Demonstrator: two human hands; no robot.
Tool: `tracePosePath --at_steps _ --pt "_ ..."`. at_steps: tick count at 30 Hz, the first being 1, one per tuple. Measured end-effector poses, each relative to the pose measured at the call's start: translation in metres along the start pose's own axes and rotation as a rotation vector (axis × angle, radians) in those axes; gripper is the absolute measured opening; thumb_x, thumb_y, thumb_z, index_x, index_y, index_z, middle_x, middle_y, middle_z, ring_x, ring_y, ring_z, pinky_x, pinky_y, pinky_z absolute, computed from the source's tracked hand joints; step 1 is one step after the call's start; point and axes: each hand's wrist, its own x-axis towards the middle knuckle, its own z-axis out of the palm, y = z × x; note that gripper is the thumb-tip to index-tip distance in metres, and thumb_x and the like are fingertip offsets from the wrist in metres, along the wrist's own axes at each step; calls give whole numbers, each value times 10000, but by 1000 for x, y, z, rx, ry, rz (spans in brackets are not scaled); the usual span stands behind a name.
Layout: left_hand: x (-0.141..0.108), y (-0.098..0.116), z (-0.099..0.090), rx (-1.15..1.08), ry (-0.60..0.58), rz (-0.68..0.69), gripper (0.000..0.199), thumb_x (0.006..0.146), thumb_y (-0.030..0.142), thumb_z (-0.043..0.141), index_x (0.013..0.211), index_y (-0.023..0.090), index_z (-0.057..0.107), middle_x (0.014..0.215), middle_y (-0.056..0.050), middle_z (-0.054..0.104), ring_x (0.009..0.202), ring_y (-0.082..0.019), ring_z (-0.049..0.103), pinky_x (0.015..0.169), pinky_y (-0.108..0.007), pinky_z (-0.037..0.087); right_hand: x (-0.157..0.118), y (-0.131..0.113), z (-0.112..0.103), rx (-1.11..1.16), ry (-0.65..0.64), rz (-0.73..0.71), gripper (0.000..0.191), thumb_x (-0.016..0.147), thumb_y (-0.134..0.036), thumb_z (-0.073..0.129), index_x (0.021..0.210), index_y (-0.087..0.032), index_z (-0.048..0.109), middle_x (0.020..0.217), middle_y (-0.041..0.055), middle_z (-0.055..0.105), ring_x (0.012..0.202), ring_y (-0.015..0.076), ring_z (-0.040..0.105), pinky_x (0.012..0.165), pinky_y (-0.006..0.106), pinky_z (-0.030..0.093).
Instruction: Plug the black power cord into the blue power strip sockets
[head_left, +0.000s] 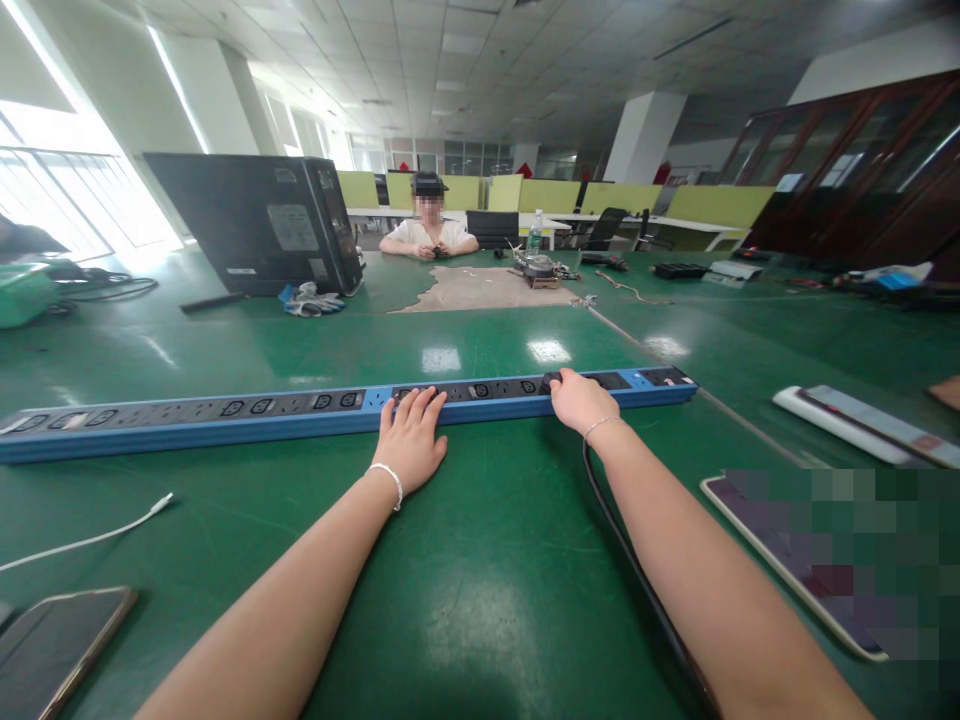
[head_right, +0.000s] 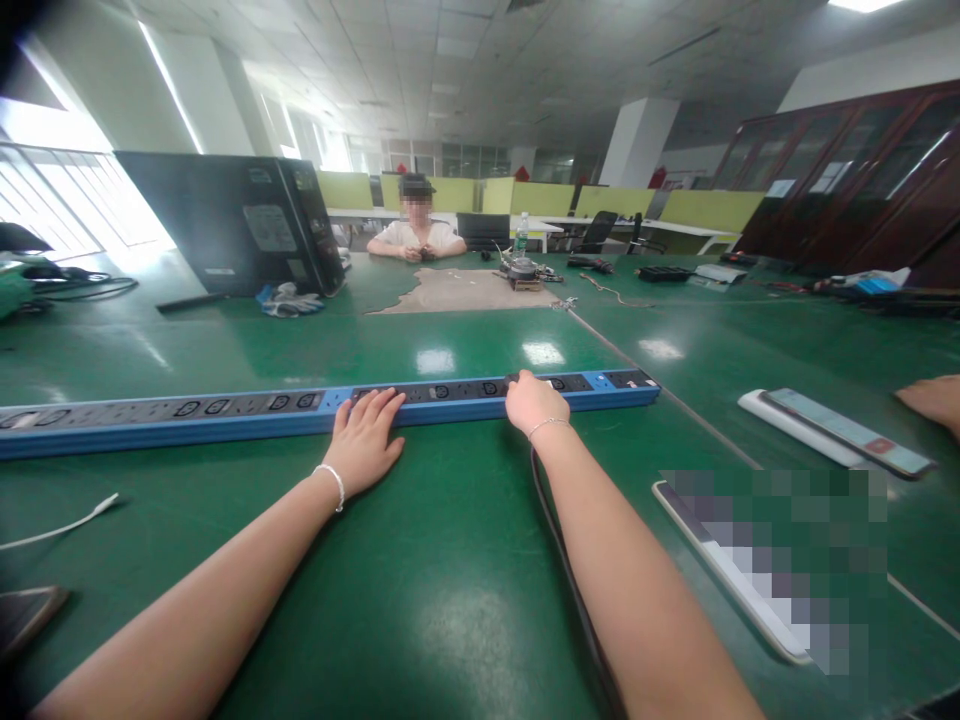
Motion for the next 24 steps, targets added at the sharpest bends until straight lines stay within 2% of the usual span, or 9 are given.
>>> tracePosePath --at_steps 6,16,21,24 --pt "0 0 0 -1 -6 -1 615 808 329 448 1401 231 317 1465 -47 361 1351 -254 275 1116 -505 147 -5 0 8 35 101 17 431 923 -356 267 1244 -175 491 1059 174 649 969 258 621 801 364 449" --pt "0 0 -2 10 -15 5 618 809 331 447 1403 228 314 1462 -62 365 1351 -264 279 1112 -513 159 -5 3 8 25 144 20 405 898 -398 343 1157 -208 589 1049 135 663 987 269 613 813 367 452" --pt "0 0 -1 7 -12 4 620 809 330 447 1404 222 314 1463 -54 364 1352 -260 277 1112 -514 164 -11 3 19 109 183 62 471 916 -407 304 1323 -235 468 1086 136 657 969 256 624 805 360 450" --pt "0 0 -1 4 -3 5 616 806 326 450 1400 224 321 1458 -50 371 1349 -260 283 1112 -514 164 -10 3 19 103 170 52 477 915 -393 300 1331 -220 456 1088 148 654 971 265 623 809 372 448"
